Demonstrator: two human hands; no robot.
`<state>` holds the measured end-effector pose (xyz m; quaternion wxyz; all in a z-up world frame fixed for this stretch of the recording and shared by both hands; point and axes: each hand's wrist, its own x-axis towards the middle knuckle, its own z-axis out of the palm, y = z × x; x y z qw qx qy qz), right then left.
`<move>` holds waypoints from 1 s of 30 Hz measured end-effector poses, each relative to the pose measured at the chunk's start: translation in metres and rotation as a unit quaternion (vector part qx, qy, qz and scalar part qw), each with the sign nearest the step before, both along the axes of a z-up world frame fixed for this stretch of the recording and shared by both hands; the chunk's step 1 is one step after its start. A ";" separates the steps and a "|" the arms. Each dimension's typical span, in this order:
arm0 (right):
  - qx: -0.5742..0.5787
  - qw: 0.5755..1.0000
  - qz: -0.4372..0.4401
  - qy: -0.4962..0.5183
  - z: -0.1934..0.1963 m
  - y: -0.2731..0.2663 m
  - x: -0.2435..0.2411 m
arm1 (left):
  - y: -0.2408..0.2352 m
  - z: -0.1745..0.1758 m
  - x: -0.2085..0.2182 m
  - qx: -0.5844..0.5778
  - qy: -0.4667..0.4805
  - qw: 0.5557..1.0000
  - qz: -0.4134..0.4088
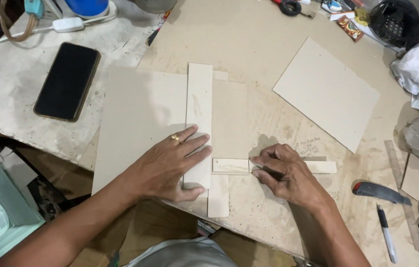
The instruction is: Measuring and marking cardboard pieces using a utility knife and other cardboard strips as guides for alignment.
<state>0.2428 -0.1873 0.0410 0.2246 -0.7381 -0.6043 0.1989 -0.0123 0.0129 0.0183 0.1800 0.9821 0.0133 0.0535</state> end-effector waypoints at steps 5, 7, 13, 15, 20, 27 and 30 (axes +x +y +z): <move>0.010 1.000 0.008 -0.010 -0.001 -0.001 0.001 | -0.002 0.001 0.004 0.019 -0.016 1.000 0.002; 0.014 1.000 0.011 -0.016 -0.001 -0.001 0.001 | -0.002 0.003 0.006 0.015 -0.014 1.000 -0.001; 0.019 1.000 0.018 -0.002 0.001 0.001 0.002 | -0.003 0.003 0.007 0.006 -0.013 1.000 -0.003; 0.024 0.999 0.023 -0.012 0.000 0.001 0.002 | -0.004 0.004 0.007 -0.010 0.002 1.000 -0.002; 0.041 0.998 0.032 -0.021 0.001 0.002 0.000 | -0.005 0.003 0.007 -0.006 0.004 1.000 0.000; 0.077 0.995 0.050 -0.030 -0.009 -0.002 0.005 | -0.011 -0.013 0.006 0.022 -0.060 0.997 0.037; 0.075 0.996 0.039 -0.010 -0.009 -0.002 0.005 | -0.012 -0.010 0.006 0.001 -0.057 0.997 0.045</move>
